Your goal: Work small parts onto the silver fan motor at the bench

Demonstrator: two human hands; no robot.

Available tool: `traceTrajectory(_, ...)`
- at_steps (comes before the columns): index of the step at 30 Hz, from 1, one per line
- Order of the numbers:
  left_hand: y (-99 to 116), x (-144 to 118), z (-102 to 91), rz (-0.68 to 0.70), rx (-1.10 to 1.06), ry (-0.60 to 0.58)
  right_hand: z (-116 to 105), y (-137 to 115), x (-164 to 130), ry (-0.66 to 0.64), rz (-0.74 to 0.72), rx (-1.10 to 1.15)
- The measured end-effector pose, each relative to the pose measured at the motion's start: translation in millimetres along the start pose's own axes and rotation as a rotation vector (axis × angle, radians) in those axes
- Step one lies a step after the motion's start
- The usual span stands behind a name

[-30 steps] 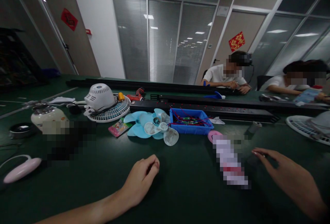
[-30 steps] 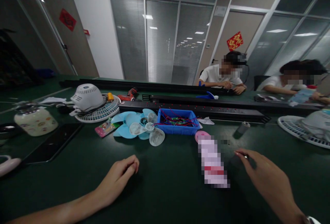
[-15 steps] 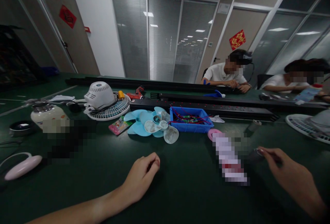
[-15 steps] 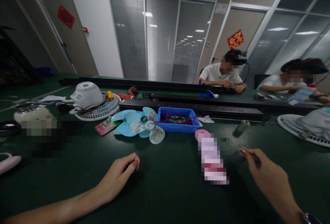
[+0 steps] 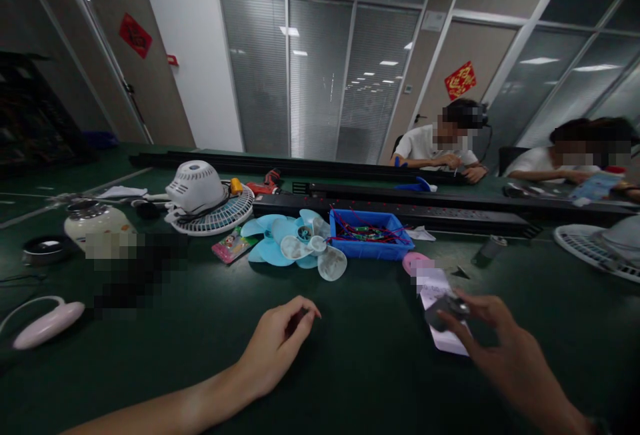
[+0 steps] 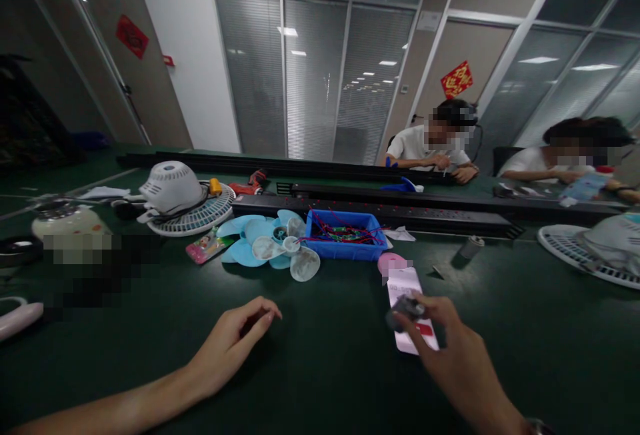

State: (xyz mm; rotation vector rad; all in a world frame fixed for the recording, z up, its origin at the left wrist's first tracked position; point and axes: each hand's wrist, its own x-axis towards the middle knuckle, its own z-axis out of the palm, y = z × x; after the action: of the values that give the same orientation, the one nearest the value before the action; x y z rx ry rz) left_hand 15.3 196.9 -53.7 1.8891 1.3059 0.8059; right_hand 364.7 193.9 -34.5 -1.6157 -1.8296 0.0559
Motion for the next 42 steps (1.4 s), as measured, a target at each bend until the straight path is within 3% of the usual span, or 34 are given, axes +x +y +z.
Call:
traceTrajectory(5, -3, -12, 1.1, 0.156, 0.021, -0.02, 49, -81, -11, -0.285, -0.356, 0.205)
traceTrajectory(8, -5, -16, -0.2, 0.251, 0.014, -0.068, 70, -102, -17, -0.325, -0.448, 0.217)
traceTrajectory(14, 9, -7, 6.8, 0.323, -0.013, -0.13, 84, -97, -23, -0.309, -0.484, 0.208)
traceTrajectory(19, 20, 5, 13.4, 0.24, -0.079, -0.047, 85, -95, -23, -0.312, -0.491, 0.25)
traceTrajectory(24, 7, 5, 6.2, 0.206, 0.002, 0.157, 90, -101, -27, -0.312, -0.437, 0.233)
traceTrajectory(27, -7, 2, 2.9, 0.173, 0.174, 0.092, 86, -101, -26, -0.294, -0.432, 0.231)
traceTrajectory(31, -10, 1, 3.3, 0.105, 0.348, -0.045, 44, -66, -6, -0.053, -0.369, 0.118)
traceTrajectory(33, -8, 2, 3.8, 0.095, 0.371, -0.069, 11, -29, 8, 0.118, -0.216, -0.066)
traceTrajectory(35, -7, 2, 4.1, 0.088, 0.375, -0.08, -18, 17, 18, 0.222, 0.033, -0.308)
traceTrajectory(37, -8, 1, 4.1, 0.073, 0.36, -0.081, -34, 63, 19, 0.144, 0.17, -0.4)
traceTrajectory(39, -11, 0, 4.1, 0.047, 0.309, -0.07, -39, 101, 14, 0.027, 0.216, -0.379)
traceTrajectory(42, -13, -1, 3.6, -0.002, 0.175, 0.011, -37, 122, 7, -0.002, 0.15, -0.396)
